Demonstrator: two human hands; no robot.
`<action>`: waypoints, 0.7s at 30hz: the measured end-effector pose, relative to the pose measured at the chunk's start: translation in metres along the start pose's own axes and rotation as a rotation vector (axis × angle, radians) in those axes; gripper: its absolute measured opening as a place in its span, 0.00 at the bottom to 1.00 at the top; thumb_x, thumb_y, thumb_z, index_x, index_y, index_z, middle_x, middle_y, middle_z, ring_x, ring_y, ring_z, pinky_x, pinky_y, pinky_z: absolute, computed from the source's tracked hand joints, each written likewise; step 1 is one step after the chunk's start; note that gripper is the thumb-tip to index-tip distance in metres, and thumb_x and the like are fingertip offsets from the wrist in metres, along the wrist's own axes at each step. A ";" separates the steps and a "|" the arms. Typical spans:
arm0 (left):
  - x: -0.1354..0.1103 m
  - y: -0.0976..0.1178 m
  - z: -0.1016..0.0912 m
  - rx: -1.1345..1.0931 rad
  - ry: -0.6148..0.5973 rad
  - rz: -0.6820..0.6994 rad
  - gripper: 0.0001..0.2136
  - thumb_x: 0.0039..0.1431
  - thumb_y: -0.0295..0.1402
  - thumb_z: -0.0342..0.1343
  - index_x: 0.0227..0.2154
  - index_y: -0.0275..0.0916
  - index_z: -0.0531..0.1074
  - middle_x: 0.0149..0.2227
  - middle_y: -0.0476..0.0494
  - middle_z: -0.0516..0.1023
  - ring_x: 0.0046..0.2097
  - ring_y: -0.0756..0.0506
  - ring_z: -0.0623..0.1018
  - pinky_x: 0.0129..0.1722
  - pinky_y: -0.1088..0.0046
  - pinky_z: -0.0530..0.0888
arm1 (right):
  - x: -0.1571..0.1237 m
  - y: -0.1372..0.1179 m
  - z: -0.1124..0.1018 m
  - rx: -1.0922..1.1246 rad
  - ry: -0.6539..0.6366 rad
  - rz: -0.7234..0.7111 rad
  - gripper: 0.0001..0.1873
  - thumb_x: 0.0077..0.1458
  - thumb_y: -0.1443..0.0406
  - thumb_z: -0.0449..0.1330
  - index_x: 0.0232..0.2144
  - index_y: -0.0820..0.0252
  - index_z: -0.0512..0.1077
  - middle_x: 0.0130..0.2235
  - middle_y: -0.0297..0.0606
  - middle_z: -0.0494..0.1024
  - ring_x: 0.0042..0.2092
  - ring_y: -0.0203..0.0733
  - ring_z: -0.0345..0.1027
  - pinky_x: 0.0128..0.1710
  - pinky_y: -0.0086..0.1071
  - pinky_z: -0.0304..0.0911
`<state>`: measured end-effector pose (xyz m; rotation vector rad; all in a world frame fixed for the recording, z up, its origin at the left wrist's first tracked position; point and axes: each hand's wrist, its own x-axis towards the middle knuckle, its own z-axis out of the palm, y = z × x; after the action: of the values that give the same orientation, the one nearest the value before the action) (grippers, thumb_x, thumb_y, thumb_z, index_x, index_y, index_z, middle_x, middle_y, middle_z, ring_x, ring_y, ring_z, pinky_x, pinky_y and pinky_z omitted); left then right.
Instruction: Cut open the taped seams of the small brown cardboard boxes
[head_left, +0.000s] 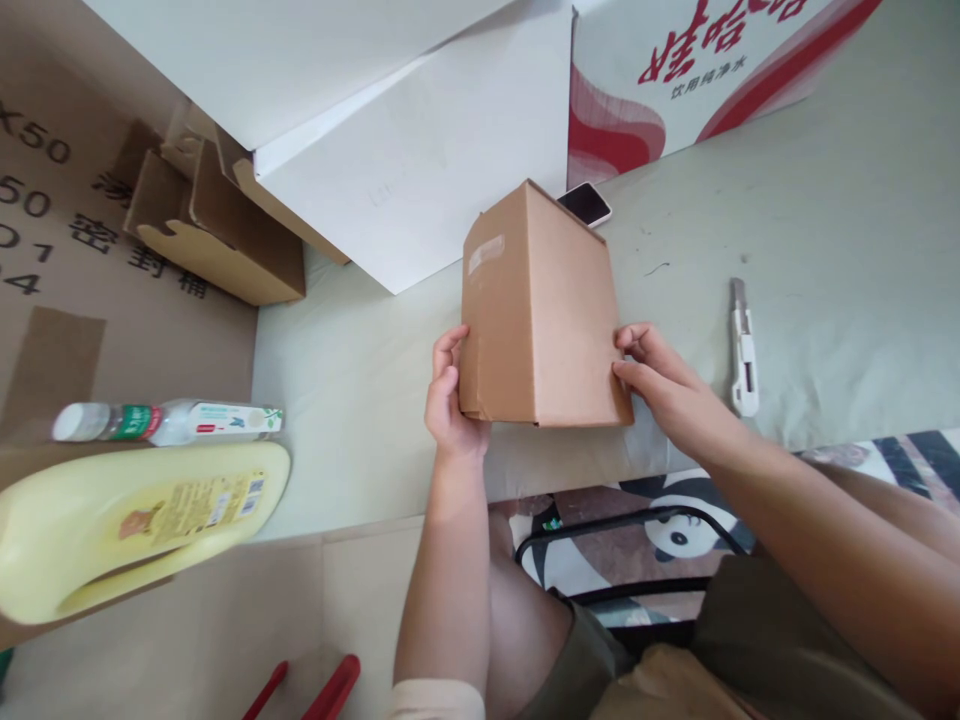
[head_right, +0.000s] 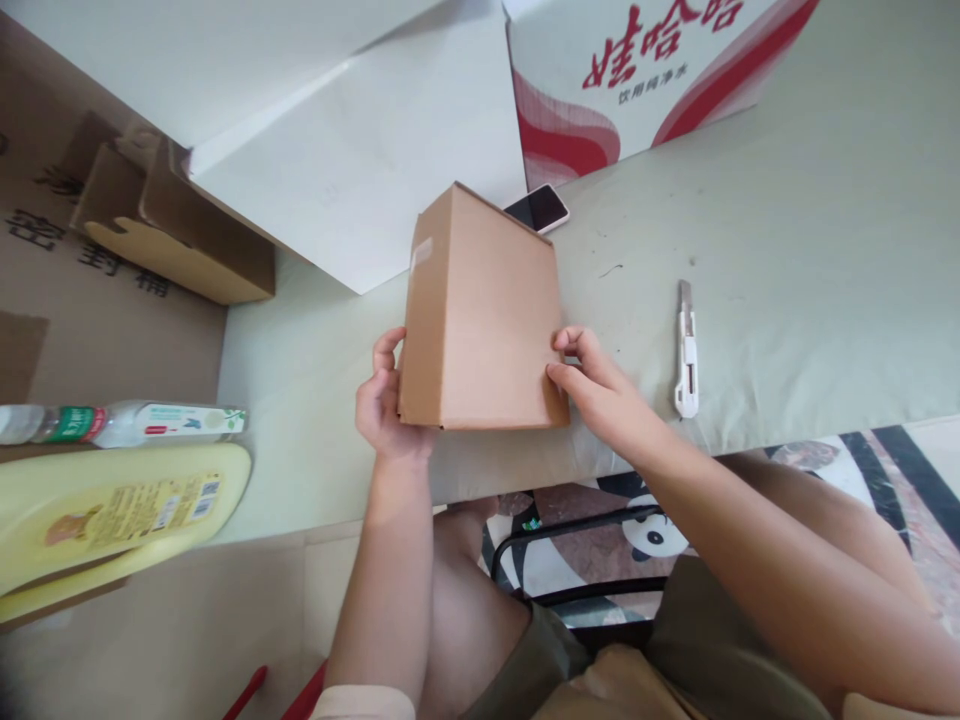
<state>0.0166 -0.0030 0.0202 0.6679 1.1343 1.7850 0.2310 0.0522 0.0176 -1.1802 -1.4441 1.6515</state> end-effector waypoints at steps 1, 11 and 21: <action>0.001 0.000 -0.001 0.015 0.001 -0.001 0.20 0.51 0.48 0.56 0.44 0.45 0.74 0.47 0.42 0.77 0.49 0.39 0.76 0.46 0.62 0.72 | 0.000 0.000 0.000 -0.002 -0.002 0.002 0.08 0.56 0.63 0.55 0.38 0.51 0.59 0.38 0.33 0.63 0.36 0.39 0.58 0.36 0.34 0.57; 0.002 0.004 -0.002 0.111 0.050 0.208 0.19 0.57 0.50 0.50 0.37 0.46 0.80 0.61 0.47 0.72 0.68 0.34 0.63 0.64 0.53 0.62 | -0.001 -0.002 0.003 -0.077 -0.078 -0.004 0.08 0.56 0.60 0.55 0.37 0.51 0.59 0.36 0.33 0.65 0.37 0.40 0.62 0.36 0.34 0.60; 0.008 0.005 -0.015 0.332 -0.130 0.350 0.20 0.56 0.52 0.53 0.41 0.49 0.82 0.59 0.47 0.75 0.66 0.34 0.66 0.67 0.51 0.58 | -0.003 -0.013 -0.015 -0.709 0.120 -0.203 0.04 0.55 0.62 0.57 0.34 0.54 0.67 0.36 0.41 0.75 0.35 0.47 0.69 0.38 0.43 0.61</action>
<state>-0.0005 -0.0032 0.0179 1.2263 1.2966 1.8197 0.2445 0.0576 0.0315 -1.4009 -2.0694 0.9238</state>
